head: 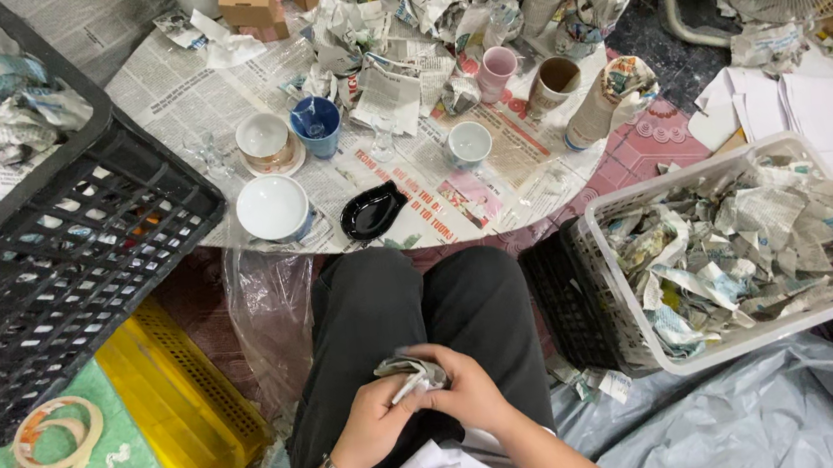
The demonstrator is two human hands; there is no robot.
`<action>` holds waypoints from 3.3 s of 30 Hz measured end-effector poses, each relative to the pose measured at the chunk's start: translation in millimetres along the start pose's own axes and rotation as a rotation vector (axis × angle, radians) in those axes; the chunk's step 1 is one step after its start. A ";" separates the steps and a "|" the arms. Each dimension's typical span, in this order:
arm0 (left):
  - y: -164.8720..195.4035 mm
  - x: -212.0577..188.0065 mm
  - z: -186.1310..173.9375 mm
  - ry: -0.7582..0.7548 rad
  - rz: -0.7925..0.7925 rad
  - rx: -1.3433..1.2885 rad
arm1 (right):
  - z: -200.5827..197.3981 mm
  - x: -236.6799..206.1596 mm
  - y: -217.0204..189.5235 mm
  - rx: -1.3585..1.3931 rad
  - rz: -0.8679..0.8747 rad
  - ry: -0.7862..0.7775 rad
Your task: The person wraps small ceramic items, including cups and bowls, using newspaper. They fold the paper around each item, smooth the folds, and place the wrapped items on the table.
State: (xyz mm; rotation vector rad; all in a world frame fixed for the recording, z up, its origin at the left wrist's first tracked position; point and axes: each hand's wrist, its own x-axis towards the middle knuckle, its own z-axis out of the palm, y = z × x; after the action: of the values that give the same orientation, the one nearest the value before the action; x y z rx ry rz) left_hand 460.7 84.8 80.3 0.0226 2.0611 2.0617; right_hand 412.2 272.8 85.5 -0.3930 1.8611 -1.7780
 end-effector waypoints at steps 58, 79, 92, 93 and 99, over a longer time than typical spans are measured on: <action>57.6 428.4 -162.5 0.369 0.769 0.169 | -226.0 604.0 -127.4 -0.851 0.172 0.879; 57.5 451.3 -157.8 0.438 0.641 0.238 | -238.1 609.2 -104.0 -0.158 -0.421 1.079; 28.8 437.0 -148.9 0.158 0.222 -1.111 | -130.2 377.6 -111.5 -0.896 -0.287 0.355; 25.6 439.7 -147.2 0.130 0.180 -1.229 | -129.3 377.6 -116.0 -0.860 -0.391 0.328; 9.4 460.1 -141.8 0.251 -0.167 -1.352 | -146.1 389.2 -112.6 -0.950 -0.608 0.698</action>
State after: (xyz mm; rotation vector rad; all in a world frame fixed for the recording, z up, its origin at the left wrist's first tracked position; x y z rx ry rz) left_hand -13.1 23.2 19.8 -0.6027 0.3506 2.9304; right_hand -3.9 169.6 127.2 -0.8105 3.3466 -1.2850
